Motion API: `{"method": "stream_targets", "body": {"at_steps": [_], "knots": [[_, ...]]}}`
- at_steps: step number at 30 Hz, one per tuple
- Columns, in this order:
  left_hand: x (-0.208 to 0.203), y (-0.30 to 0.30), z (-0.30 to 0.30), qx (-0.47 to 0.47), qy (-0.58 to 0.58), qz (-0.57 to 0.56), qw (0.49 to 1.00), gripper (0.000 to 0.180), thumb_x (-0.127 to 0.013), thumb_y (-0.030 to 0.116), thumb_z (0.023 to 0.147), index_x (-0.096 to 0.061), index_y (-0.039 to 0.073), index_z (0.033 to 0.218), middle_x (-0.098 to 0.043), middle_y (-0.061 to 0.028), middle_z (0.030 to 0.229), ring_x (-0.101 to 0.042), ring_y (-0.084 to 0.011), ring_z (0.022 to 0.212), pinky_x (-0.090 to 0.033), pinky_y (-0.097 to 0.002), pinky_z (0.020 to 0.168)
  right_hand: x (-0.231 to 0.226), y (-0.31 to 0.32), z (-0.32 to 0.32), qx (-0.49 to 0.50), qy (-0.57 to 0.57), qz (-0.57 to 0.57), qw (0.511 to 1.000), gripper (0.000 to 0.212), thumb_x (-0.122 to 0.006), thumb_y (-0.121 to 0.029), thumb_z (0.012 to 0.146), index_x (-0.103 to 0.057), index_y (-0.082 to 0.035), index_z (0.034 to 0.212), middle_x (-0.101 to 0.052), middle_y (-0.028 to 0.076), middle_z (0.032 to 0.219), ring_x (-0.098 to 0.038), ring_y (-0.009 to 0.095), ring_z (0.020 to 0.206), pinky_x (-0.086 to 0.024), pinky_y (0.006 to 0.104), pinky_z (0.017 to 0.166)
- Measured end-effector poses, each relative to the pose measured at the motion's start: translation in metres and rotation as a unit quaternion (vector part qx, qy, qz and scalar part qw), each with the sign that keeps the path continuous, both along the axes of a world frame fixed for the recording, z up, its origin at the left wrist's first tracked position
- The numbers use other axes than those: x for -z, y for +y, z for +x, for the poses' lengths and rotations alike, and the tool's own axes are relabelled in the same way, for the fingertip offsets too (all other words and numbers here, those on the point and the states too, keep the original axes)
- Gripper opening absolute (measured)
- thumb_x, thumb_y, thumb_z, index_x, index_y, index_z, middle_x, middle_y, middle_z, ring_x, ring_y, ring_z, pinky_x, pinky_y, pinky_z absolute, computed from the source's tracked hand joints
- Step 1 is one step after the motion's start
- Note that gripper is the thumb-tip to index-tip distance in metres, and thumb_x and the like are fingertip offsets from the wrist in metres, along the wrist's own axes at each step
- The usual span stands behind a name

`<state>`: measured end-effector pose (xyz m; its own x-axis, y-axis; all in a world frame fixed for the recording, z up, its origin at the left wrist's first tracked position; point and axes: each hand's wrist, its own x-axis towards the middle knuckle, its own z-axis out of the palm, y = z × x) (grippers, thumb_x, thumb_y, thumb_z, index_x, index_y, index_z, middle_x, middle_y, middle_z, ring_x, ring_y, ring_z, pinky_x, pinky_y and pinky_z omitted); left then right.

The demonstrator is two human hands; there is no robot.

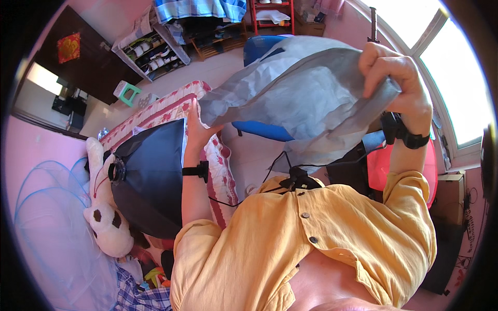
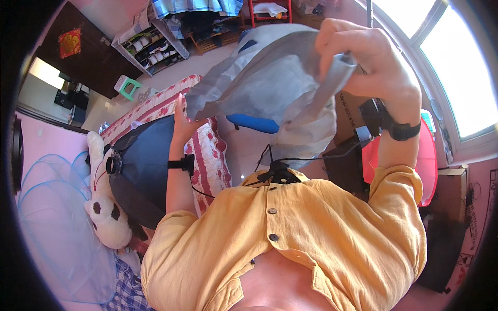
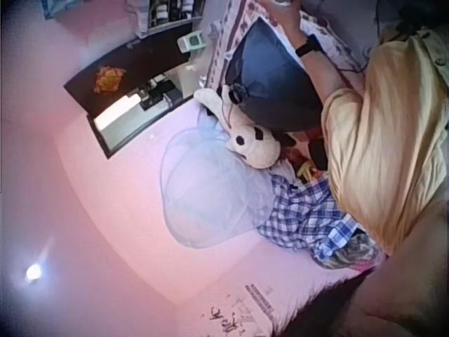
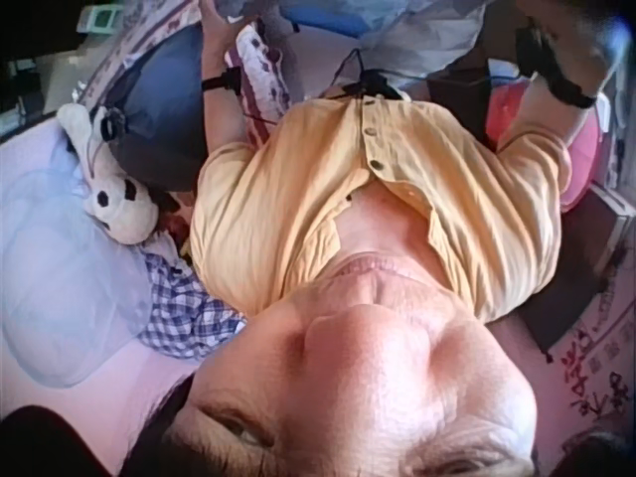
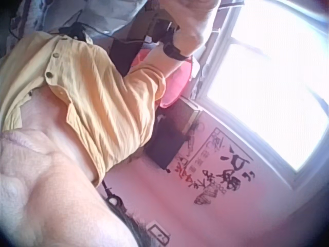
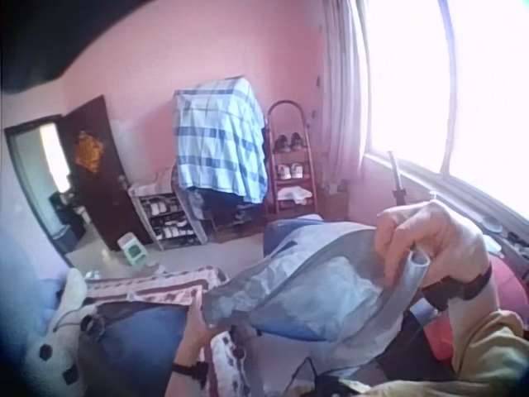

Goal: The person lies on a bed and sorts through a red bucket, handling a metal hose, several sealed packets, a small green box, a white envelope, and a gray cloth bag. They place items into the bag and set the bucket aside.

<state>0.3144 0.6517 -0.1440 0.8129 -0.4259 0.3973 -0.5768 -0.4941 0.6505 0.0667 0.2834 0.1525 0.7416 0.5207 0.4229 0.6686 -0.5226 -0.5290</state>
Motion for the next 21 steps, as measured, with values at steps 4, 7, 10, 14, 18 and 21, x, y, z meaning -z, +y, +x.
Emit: {"method": "stream_targets", "body": {"at_steps": [4,7,10,14,18,21], "knots": [[0.001,-0.01,0.011,0.077,0.045,-0.045,0.995,0.106,-0.088,0.014,0.065,-0.026,0.01,0.151,-0.029,-0.0183,0.151,-0.041,-0.0293,0.132,-0.049,-0.0361,0.095,-0.005,-0.001,-0.013,0.035,-0.026,0.035,0.998,0.005,-0.06,-0.004,0.074,-0.059,-0.003,0.079,-0.049,0.005,0.088,-0.05,0.018,0.08,-0.038,0.0285,0.072],[-0.007,-0.028,0.024,0.135,-0.01,0.005,0.991,0.087,-0.079,0.003,0.073,-0.034,0.01,0.147,-0.039,-0.0133,0.143,-0.056,-0.0213,0.113,-0.052,-0.0323,0.086,0.008,-0.006,-0.024,0.125,-0.024,0.151,0.98,0.025,-0.061,-0.027,0.076,-0.048,-0.009,0.064,-0.035,0.002,0.083,-0.037,0.013,0.074,-0.025,0.0243,0.07],[-0.012,-0.04,0.031,0.202,0.145,-0.018,0.969,0.057,-0.07,-0.002,0.078,-0.049,0.008,0.129,-0.053,-0.006,0.119,-0.06,-0.0147,0.097,-0.052,-0.0282,0.082,0.013,-0.028,-0.023,0.055,0.006,0.205,0.977,0.031,-0.059,-0.036,0.08,-0.047,-0.011,0.066,-0.036,0.003,0.087,-0.037,0.013,0.074,-0.025,0.0233,0.072],[-0.012,-0.046,0.035,0.234,0.314,-0.108,0.914,0.013,-0.065,0.002,0.086,-0.063,0.008,0.098,-0.063,0.003,0.09,-0.059,-0.007,0.082,-0.05,-0.0225,0.076,0.011,-0.067,-0.025,0.13,0.021,0.06,0.989,0.059,-0.052,-0.069,0.079,-0.045,-0.011,0.073,-0.038,0.005,0.091,-0.037,0.015,0.08,-0.025,0.025,0.076],[-0.036,-0.02,0.05,0.164,0.359,-0.212,0.894,0.008,-0.066,0.01,0.09,-0.063,0.009,0.098,-0.063,0.0017,0.09,-0.061,-0.0076,0.08,-0.051,-0.0224,0.077,0.031,-0.097,-0.012,0.114,-0.018,0.105,0.988,0.061,-0.042,-0.069,0.087,-0.041,-0.009,0.075,-0.037,0.006,0.089,-0.035,0.017,0.082,-0.027,0.0272,0.079],[-0.073,0.011,0.061,0.16,0.358,-0.267,0.881,0.008,-0.067,0.014,0.091,-0.065,0.007,0.094,-0.065,-0.0006,0.089,-0.062,-0.0085,0.08,-0.051,-0.0218,0.074,0.045,-0.114,-0.003,0.208,0.008,0.078,0.975,0.048,-0.048,-0.055,0.09,-0.039,-0.009,0.077,-0.042,0.006,0.093,-0.042,0.018,0.093,-0.029,0.0297,0.09]]}}
